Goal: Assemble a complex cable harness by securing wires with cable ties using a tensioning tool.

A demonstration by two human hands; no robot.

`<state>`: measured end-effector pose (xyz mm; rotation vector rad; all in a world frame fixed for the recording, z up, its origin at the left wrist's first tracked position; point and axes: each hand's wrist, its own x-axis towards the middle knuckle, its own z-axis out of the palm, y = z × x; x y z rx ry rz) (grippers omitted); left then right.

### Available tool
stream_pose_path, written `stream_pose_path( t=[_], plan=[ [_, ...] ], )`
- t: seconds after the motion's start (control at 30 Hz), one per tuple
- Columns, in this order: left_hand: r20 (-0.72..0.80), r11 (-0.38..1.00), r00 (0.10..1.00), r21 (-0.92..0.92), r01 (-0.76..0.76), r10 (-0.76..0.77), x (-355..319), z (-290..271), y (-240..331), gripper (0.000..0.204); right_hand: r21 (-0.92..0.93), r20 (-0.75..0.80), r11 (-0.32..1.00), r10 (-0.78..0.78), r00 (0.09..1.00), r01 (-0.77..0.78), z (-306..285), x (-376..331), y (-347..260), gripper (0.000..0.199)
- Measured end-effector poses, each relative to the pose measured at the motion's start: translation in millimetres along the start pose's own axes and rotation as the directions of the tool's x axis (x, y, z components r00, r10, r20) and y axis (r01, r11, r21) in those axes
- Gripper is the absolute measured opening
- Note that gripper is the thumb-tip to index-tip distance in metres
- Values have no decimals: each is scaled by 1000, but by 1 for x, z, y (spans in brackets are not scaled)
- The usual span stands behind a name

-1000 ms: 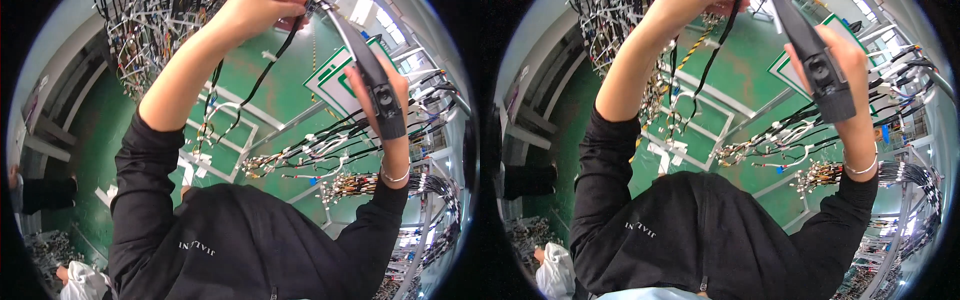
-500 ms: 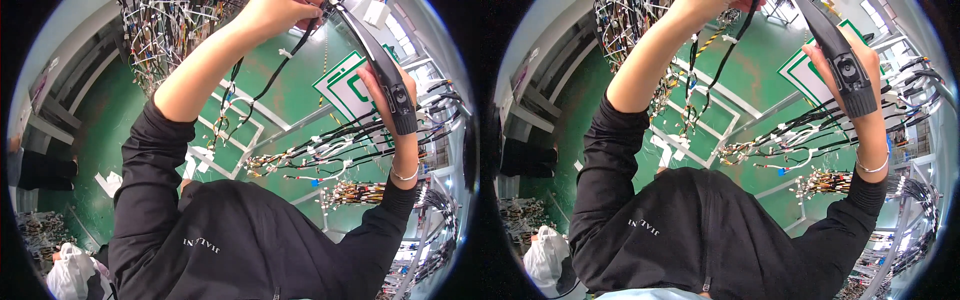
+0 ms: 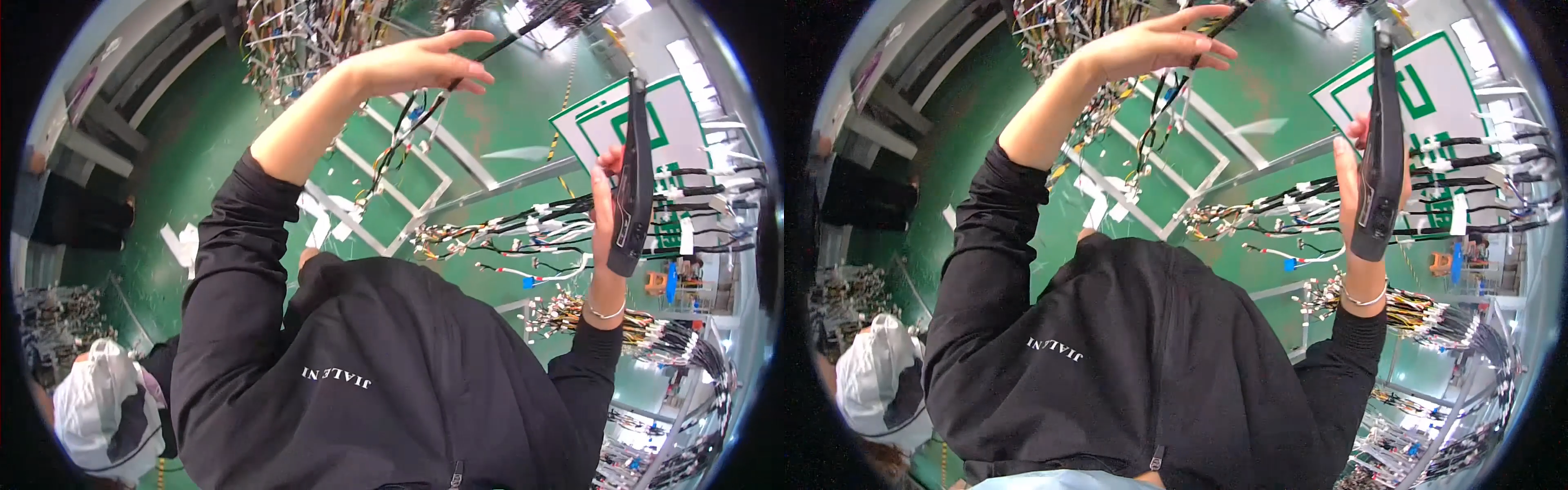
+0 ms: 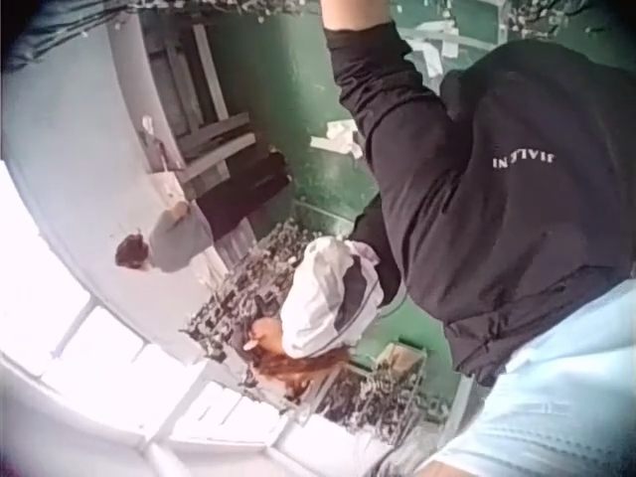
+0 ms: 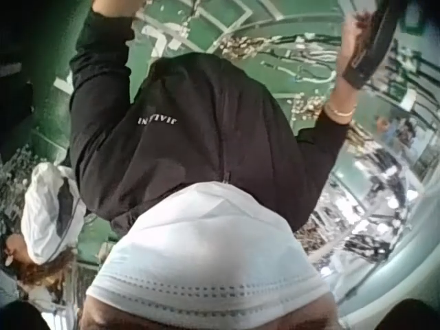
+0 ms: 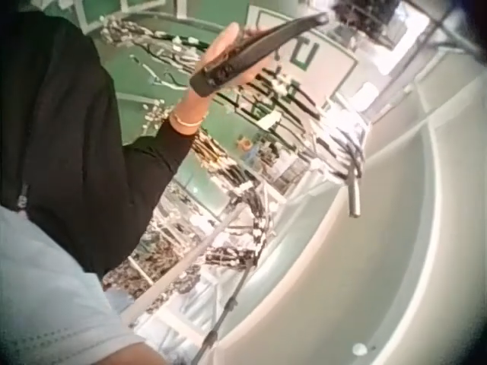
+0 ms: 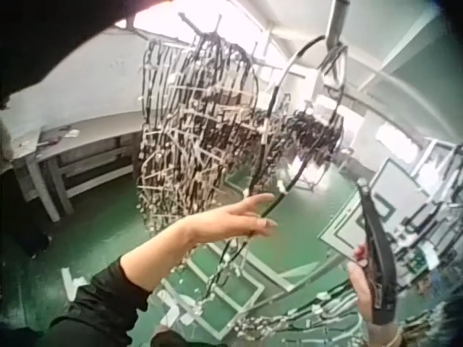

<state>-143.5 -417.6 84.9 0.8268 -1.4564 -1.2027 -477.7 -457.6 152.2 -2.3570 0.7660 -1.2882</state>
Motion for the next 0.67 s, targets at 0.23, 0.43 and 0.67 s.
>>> stream_pose_path(
  t=[0.23,0.43,0.67],
  plan=[
    [-151,941,980,293,171,-131,-40,-5,-124,39,254,227,932,204,952,-260,34,-44,14,34],
    [-90,953,958,-164,255,-272,-67,14,-123,25,640,322,732,18,946,-232,72,-37,42,38],
    [-76,959,968,-171,225,-240,-71,38,-126,29,821,534,276,-67,843,-499,126,-14,34,50]
  ],
)
